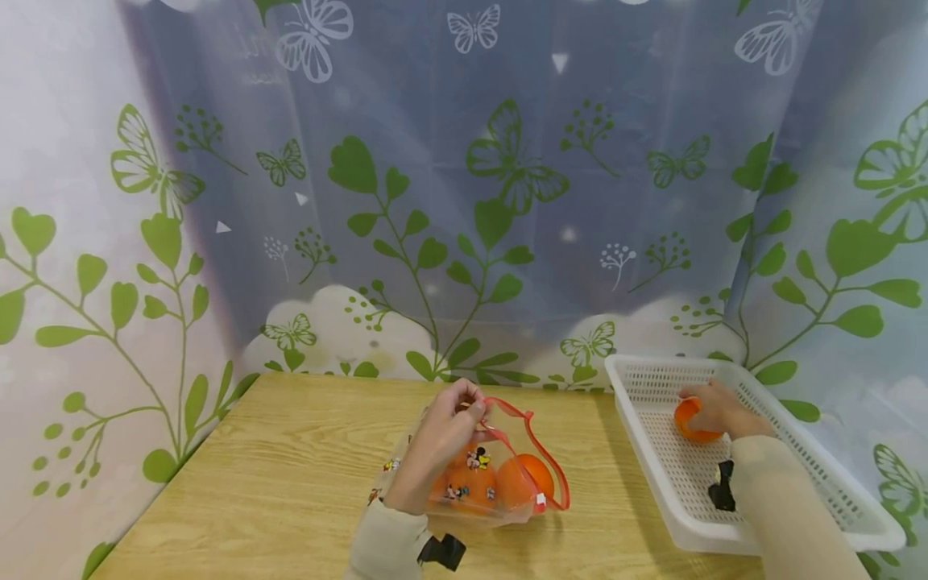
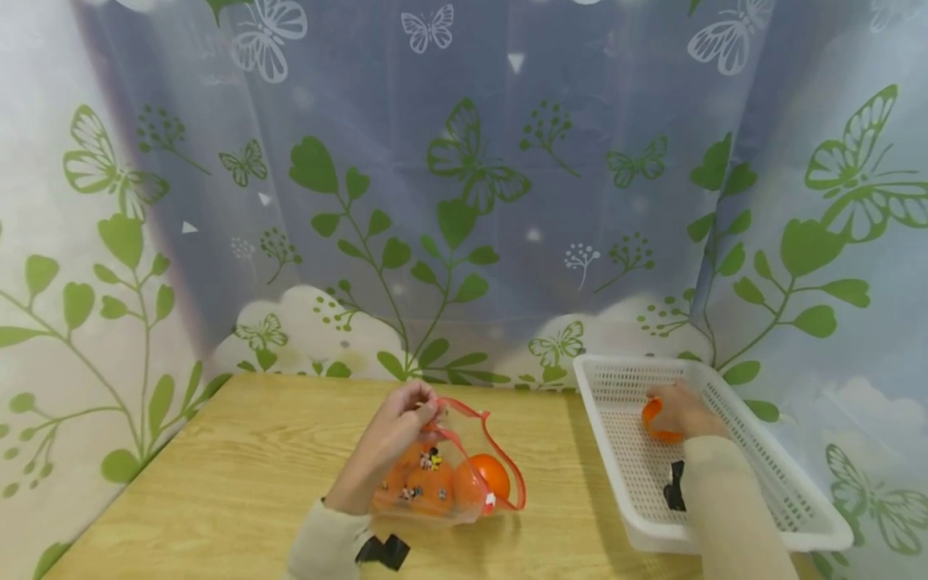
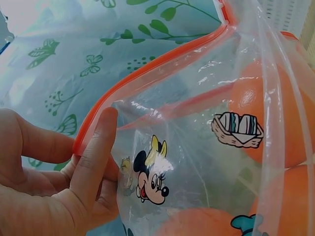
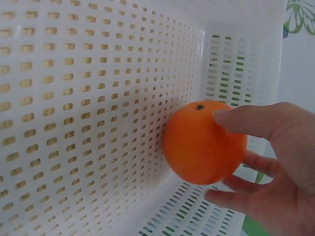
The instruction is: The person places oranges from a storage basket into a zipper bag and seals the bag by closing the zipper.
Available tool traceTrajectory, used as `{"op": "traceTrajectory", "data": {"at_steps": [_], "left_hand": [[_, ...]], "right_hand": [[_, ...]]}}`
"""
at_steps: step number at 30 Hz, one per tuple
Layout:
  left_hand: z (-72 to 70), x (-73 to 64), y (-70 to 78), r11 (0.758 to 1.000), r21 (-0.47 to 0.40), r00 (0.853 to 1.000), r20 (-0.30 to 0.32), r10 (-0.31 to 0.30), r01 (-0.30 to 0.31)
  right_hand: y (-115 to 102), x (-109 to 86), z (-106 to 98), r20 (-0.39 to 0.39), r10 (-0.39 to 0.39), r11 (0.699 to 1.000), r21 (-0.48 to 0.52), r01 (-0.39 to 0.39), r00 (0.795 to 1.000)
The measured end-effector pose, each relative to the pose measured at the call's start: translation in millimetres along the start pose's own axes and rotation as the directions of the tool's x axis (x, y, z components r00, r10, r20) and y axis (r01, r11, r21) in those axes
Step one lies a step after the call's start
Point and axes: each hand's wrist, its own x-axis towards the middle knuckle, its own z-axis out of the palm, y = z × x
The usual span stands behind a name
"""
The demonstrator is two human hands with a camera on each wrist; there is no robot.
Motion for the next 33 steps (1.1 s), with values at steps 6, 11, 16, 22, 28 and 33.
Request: {"op": "traceTrajectory", "data": {"at_steps": [6, 11, 16, 22, 28, 33], "left_hand": [[-0.3, -1.3, 1.5, 1.0, -0.022, 1.0, 0.005, 0.01, -0.01], [-0.7, -0.9, 0.3, 1.0, -0.01, 1.0, 0.002, 0.002, -0.002], [-1.1, 0.5, -1.5, 1.0, 0.009, 1.0, -0.001, -0.004, 0.004], [-1.6, 0.7, -1.5, 1.0, 0.016, 1.0, 0.001, -0.009, 0.009], [-1.5, 0.4, -1.4, 1.0, -0.004, 1.0, 0.001, 0.001, -0.001], [-1.3, 0.5, -1.8, 1.0, -0.002, 1.0, 0.004, -0.001, 0.001]], "right_hand": [[0, -1.0, 0, 0.003, -0.016, 1.0, 0.005, 0.016, 1.0], [-2, -0.3, 0, 0.045, -0.003, 1.0, 0.019, 0.002, 0.999], [-8, -0.6, -3, 0.071, 0.01, 0.999, 0.04, -0.013, 0.997], [-12, -2.4, -6, 0.103, 0.022, 0.994, 0.104, -0.033, 0.994], [-14, -4.0, -12, 0.123, 0.039, 0.99, 0.133, -0.055, 0.992], [-18, -3.9, -19, 0.117, 0.025, 0.992, 0.123, -0.039, 0.993]]}}
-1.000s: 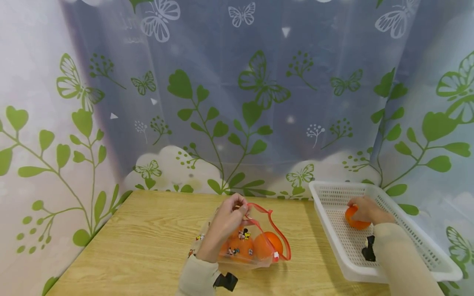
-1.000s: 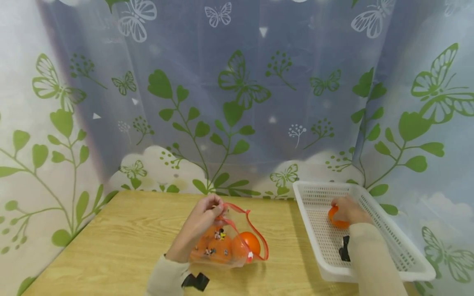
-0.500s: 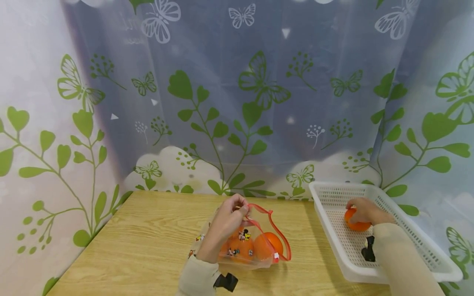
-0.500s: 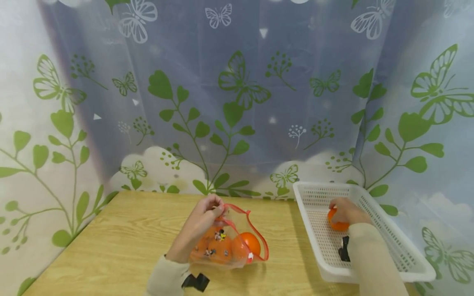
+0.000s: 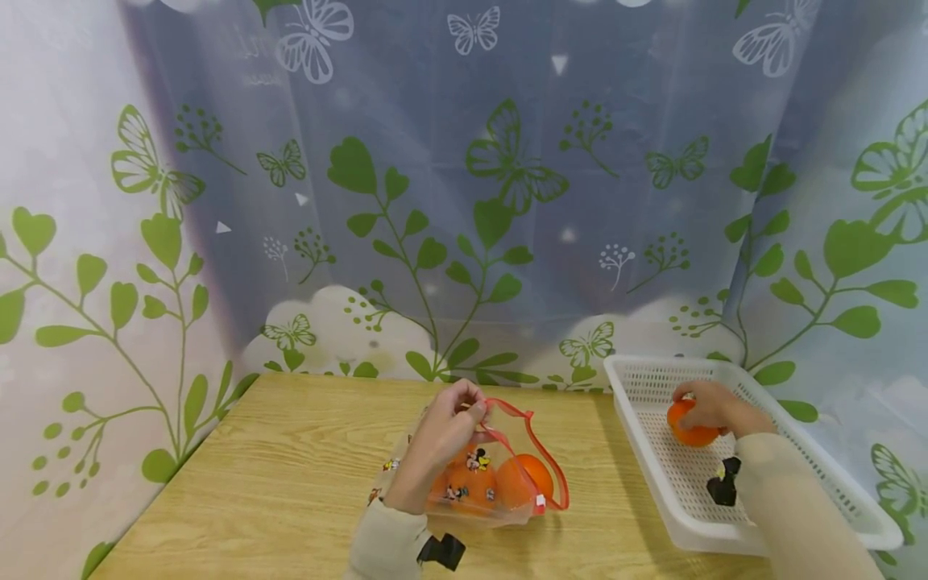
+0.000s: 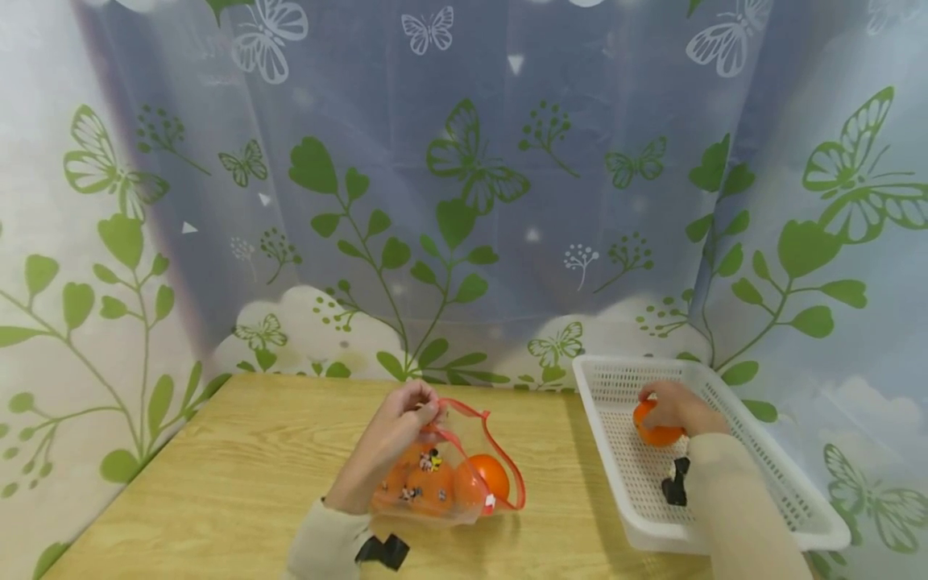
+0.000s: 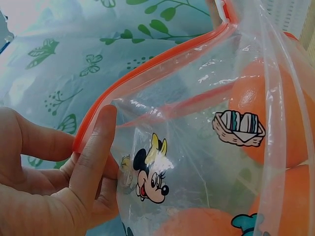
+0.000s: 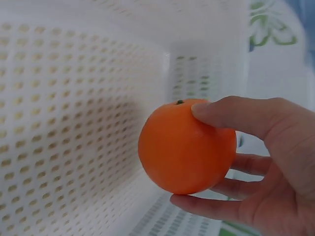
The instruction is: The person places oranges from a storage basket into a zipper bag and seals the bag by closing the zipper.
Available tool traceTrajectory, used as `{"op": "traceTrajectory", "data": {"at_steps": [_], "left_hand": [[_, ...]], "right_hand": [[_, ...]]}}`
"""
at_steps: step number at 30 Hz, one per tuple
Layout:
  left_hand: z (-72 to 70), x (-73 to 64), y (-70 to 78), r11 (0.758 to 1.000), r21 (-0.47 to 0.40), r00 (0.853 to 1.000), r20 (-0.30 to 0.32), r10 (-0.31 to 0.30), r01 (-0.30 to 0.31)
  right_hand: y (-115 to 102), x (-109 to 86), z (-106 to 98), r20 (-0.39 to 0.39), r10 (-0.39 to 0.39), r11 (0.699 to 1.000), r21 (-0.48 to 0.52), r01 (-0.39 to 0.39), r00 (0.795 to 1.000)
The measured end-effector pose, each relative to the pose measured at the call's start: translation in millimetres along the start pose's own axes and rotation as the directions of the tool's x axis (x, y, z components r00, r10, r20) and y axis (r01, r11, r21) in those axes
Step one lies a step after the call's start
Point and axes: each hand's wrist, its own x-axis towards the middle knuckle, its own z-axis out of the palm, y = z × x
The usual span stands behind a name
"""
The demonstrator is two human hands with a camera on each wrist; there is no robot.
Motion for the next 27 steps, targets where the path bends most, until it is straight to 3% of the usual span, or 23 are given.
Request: {"op": "traceTrajectory", "data": {"at_steps": [12, 17, 27], "left_hand": [[0.5, -1.7, 0.1, 1.0, -0.013, 1.0, 0.001, -0.005, 0.005], [1.2, -1.3, -0.4, 1.0, -0.009, 1.0, -0.003, -0.004, 0.004], [1.1, -1.6, 2.3, 1.0, -0.011, 1.0, -0.003, -0.004, 0.004]], "right_hand": [[-30, -8.3, -21, -0.112, -0.173, 0.985, -0.041, 0.17, 0.979], [-44, -15.6, -25, -0.16, -0.24, 0.971, -0.041, 0.236, 0.958], [-72, -32.4, -29, -0.257, -0.288, 0.957, -0.105, 0.269, 0.923]]}}
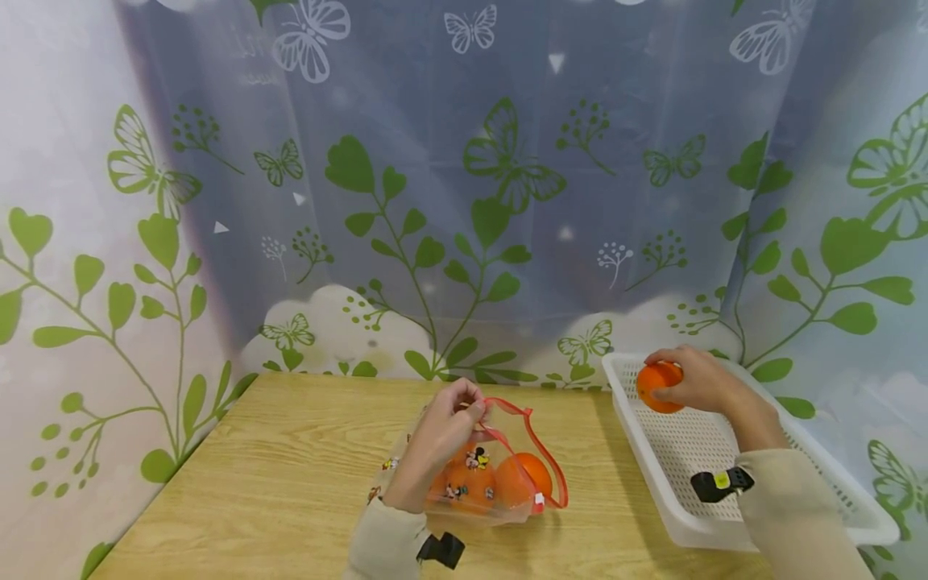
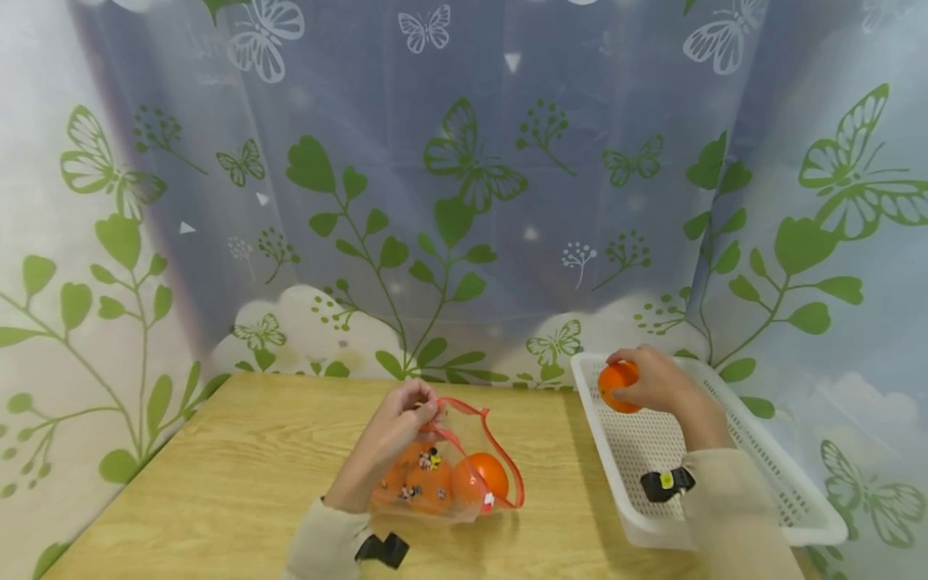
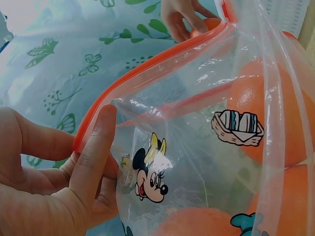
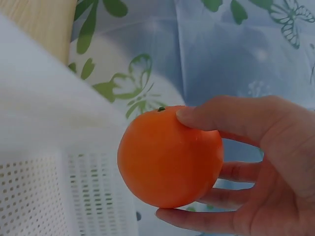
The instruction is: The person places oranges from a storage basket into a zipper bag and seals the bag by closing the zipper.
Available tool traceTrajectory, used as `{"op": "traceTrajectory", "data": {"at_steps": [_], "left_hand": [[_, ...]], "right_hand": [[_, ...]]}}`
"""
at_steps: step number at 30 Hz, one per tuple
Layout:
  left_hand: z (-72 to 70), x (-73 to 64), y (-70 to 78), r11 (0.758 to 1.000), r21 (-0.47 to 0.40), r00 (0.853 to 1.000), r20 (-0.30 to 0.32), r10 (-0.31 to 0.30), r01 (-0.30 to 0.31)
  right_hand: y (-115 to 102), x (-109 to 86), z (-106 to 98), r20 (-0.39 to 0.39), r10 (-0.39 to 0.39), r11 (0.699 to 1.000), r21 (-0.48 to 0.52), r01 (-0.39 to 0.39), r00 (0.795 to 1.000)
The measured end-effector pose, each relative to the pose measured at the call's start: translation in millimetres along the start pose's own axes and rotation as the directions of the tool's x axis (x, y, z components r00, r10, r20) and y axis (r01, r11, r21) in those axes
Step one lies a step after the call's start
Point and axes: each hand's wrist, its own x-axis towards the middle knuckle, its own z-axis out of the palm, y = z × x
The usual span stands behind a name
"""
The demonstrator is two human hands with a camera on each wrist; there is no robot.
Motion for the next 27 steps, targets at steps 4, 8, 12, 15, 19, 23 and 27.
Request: {"op": "traceTrajectory", "data": {"at_steps": [4, 8, 12, 15, 19, 23, 27], "left_hand": [[0.4, -0.7, 0.3, 1.0, 0.002, 1.0, 0.0, 0.002, -0.002], [0.5, -0.7, 0.1, 1.0, -0.002, 1.0, 0.004, 0.003, -0.003], [0.7, -0.2, -0.3, 1.0, 0.004, 1.0, 0.006, 0.008, -0.008], [0.8, 0.8, -1.6, 1.0, 0.011, 1.0, 0.003, 0.005, -0.005], [0.8, 2.4, -2.9, 1.0, 0.019, 1.0, 0.003, 0.008, -0.008], [0.5, 2.8, -3.5, 1.0, 0.017, 1.0, 0.008, 0.005, -0.005], [-0.3, 2.5, -3.5, 1.0, 0.009, 1.0, 0.009, -0.001, 0.001]], "right_hand": [[-9, -3.5, -2, -0.013, -0.003, 1.0, 0.022, 0.003, 1.0], [-20, -5.2, -5, -0.032, -0.017, 0.999, 0.039, 0.018, 0.999], [-32, -6.2, -7, -0.047, -0.046, 0.997, 0.053, 0.049, 0.998], [-40, -7.5, -7, -0.054, -0.063, 0.995, 0.074, 0.067, 0.997], [-48, -9.6, -7, -0.067, -0.075, 0.993, 0.091, 0.081, 0.995], [-57, -11.7, -6, -0.071, -0.088, 0.99, 0.104, 0.095, 0.994], [-64, -14.1, -7, -0.075, -0.109, 0.986, 0.116, 0.117, 0.991]]}}
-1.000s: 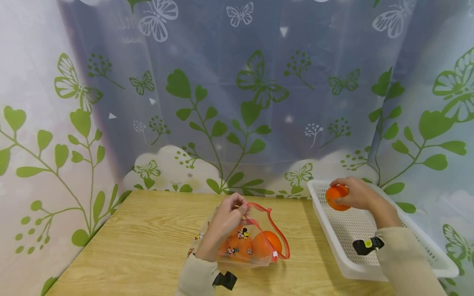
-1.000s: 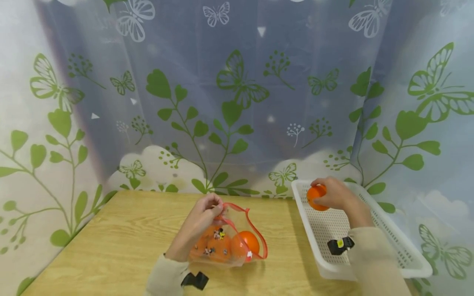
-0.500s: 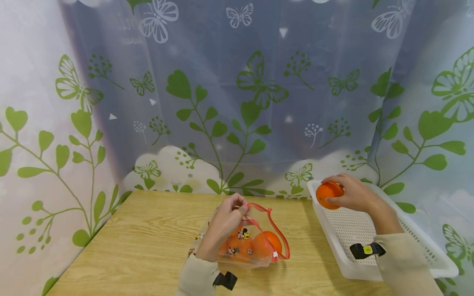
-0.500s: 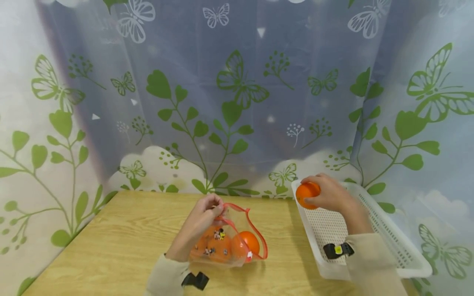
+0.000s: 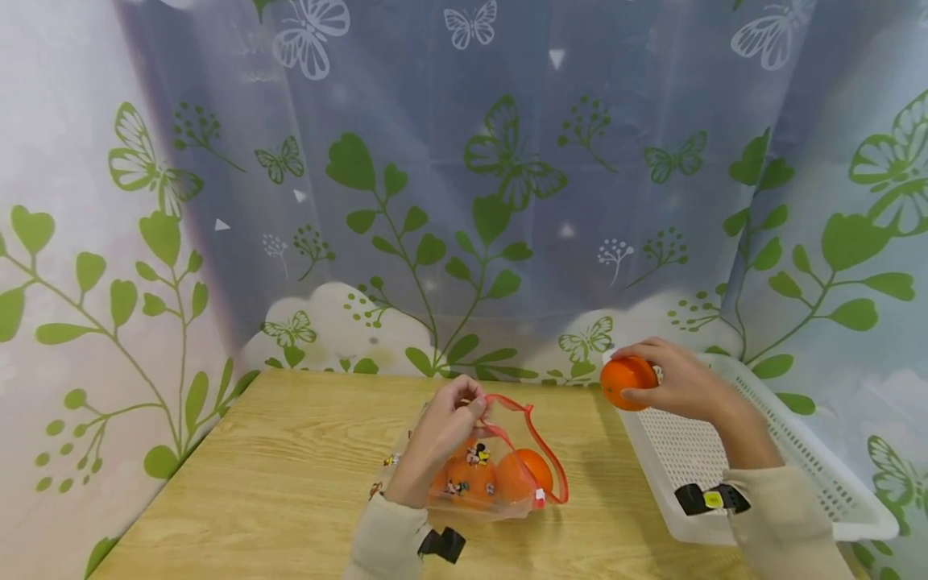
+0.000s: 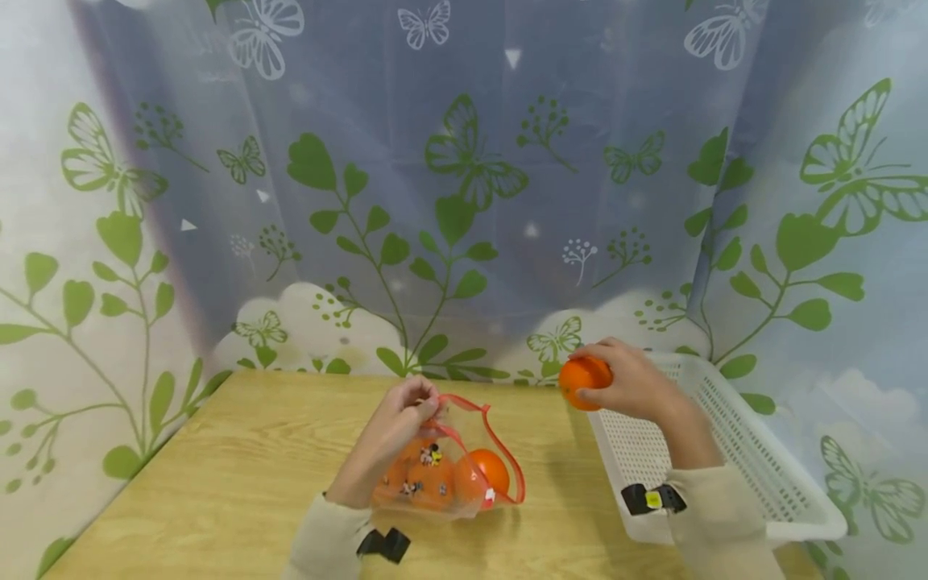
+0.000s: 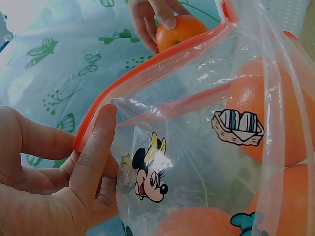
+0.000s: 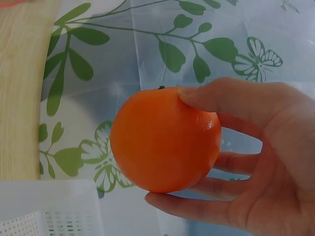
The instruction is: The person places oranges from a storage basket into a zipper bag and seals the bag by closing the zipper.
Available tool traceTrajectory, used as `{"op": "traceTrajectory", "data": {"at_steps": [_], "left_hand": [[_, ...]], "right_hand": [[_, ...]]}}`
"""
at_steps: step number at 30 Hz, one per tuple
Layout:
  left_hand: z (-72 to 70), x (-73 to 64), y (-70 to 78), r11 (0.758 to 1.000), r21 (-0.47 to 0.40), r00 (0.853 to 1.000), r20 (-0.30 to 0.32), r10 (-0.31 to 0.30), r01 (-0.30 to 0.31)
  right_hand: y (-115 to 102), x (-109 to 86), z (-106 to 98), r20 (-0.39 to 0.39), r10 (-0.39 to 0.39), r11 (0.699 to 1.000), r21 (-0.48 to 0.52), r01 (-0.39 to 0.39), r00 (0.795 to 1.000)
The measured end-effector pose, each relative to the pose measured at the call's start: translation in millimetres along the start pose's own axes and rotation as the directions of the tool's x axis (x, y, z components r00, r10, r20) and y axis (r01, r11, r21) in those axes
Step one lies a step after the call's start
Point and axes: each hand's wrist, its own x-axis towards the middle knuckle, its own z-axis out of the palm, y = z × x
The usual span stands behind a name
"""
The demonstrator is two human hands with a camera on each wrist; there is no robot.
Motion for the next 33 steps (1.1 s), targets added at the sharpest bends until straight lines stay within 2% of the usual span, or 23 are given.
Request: {"op": "traceTrajectory", "data": {"at_steps": [18, 33], "left_hand": [[0.4, -1.6, 2.8, 1.0, -0.013, 1.0, -0.001, 0.006, -0.006], [0.6, -1.4, 1.9, 1.0, 0.004, 1.0, -0.001, 0.004, -0.004]], "right_hand": [[-19, -0.2, 11, -0.015, -0.058, 0.998, 0.006, 0.058, 0.998], [-34, -1.5, 16, 0.018, -0.06, 0.994, 0.097, 0.058, 0.998]]}}
